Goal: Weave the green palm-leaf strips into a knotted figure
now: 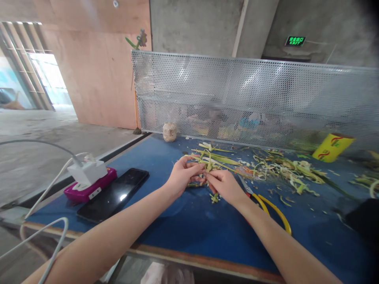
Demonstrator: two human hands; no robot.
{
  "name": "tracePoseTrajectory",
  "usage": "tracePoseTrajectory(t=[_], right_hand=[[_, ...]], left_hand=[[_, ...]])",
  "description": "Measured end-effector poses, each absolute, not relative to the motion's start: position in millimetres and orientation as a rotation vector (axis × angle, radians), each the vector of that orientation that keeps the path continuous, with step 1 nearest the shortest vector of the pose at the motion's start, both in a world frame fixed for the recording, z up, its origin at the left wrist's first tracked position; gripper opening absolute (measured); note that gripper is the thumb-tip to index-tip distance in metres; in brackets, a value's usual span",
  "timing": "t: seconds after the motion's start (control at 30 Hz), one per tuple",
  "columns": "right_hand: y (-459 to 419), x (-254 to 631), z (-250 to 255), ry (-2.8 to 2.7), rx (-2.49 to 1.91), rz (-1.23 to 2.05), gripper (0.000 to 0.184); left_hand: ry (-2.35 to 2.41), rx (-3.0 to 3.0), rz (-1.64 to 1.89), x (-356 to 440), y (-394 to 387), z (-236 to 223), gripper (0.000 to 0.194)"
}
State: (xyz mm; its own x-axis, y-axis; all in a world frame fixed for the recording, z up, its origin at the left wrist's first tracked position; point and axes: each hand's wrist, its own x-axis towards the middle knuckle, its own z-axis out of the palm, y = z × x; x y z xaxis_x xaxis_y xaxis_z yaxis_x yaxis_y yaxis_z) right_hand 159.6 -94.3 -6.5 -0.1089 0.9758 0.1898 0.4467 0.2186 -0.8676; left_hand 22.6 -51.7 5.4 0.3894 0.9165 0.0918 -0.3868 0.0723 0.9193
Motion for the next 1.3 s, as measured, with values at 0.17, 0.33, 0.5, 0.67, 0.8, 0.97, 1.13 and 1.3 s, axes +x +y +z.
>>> tracePoseTrajectory(t=[0.17,0.33,0.5,0.67,0.8,0.97,1.13,1.3], right_hand=[[-89,157,-12,-1.684,-1.294,1.256,0.031],[-91,164,-12,-1.795,-1.308,1.434,0.03],[-98,170,-5,-1.957,-1.358,1.56,0.031],[-101,185,11,-1.943,-1.345,1.226,0.04],[-99,199,21,-1.54,-1.138,0.678,0.032],[-97,191,16,-1.734,-1.236,0.791,0.013],[-93,181,8,-1.893,-1.26,0.847,0.009],[-95,182,10,-1.898,-1.28,0.809,0.008]], left_hand=[[0.598,1.076,1.096,22,-52,7,0.034],[0.604,1.022,1.189,18,-47,10,0.032],[0.573,1.002,1.245,17,-43,9,0.033],[0.54,1.056,1.162,16,-43,10,0.035],[0.487,1.154,0.994,15,-47,11,0.045],[0.452,1.236,0.874,17,-52,11,0.047],[0.465,1.254,0.832,18,-55,11,0.039],[0.46,1.272,0.816,20,-54,7,0.037]])
